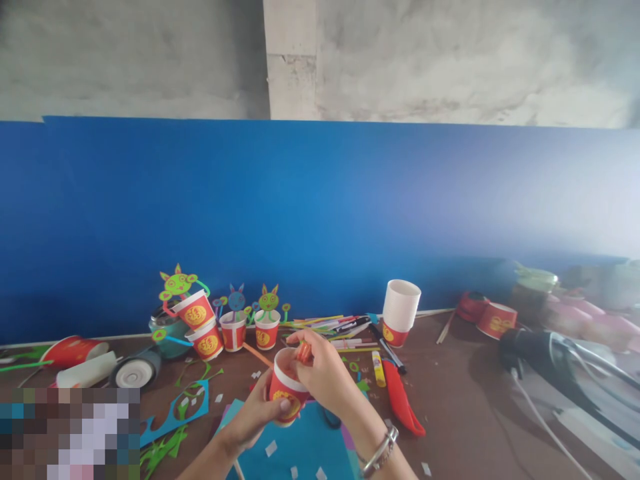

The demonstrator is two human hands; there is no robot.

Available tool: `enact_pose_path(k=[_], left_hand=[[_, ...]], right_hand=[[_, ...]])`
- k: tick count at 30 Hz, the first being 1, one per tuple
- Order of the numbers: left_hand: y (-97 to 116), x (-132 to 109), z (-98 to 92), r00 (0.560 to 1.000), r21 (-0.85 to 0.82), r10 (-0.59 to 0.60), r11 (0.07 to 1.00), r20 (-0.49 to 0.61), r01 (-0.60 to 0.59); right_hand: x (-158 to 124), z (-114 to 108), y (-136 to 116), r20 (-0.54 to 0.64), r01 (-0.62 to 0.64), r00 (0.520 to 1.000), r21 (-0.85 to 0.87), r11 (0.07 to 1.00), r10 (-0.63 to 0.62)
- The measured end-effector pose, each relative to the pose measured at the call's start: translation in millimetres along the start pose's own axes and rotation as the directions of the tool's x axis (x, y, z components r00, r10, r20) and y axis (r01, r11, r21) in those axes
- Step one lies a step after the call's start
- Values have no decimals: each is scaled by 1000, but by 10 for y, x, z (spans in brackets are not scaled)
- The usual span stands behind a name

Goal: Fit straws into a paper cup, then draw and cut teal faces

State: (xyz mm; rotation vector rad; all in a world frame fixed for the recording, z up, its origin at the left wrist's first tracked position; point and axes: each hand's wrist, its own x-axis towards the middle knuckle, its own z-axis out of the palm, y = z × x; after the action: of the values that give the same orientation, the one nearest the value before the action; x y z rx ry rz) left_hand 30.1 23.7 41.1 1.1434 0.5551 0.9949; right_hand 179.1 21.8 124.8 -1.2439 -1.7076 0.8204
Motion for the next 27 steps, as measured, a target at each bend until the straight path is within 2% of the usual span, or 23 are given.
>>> enact_pose_path(k=[5,8,11,14,18,27], left_hand=[[7,-11,0,1000,-8,16,1000,-3,-16],[19,-4,-21,997,-15,53,998,-47,-54],[28,7,-43,994,-11,82,996,-74,-83],[13,7,-54,994,-14,78,997,-74,-79],[-46,0,-71,997,-32,32,999,-76,-34],[-63,25,-108,998,-42,44,998,-38,-46]], right_hand=[[-12,-22,-42,-13,39,999,47,998,-38],[-7,-79,-46,-54,71,996,102,992,-66],[11,-161,-7,-122,52,991,10,999,-51],[26,-196,42,-69,47,996,-82,996,-53],[24,-132,58,37,60,998,-55,997,-58],[35,42,31,-28,89,996,59,994,-88]])
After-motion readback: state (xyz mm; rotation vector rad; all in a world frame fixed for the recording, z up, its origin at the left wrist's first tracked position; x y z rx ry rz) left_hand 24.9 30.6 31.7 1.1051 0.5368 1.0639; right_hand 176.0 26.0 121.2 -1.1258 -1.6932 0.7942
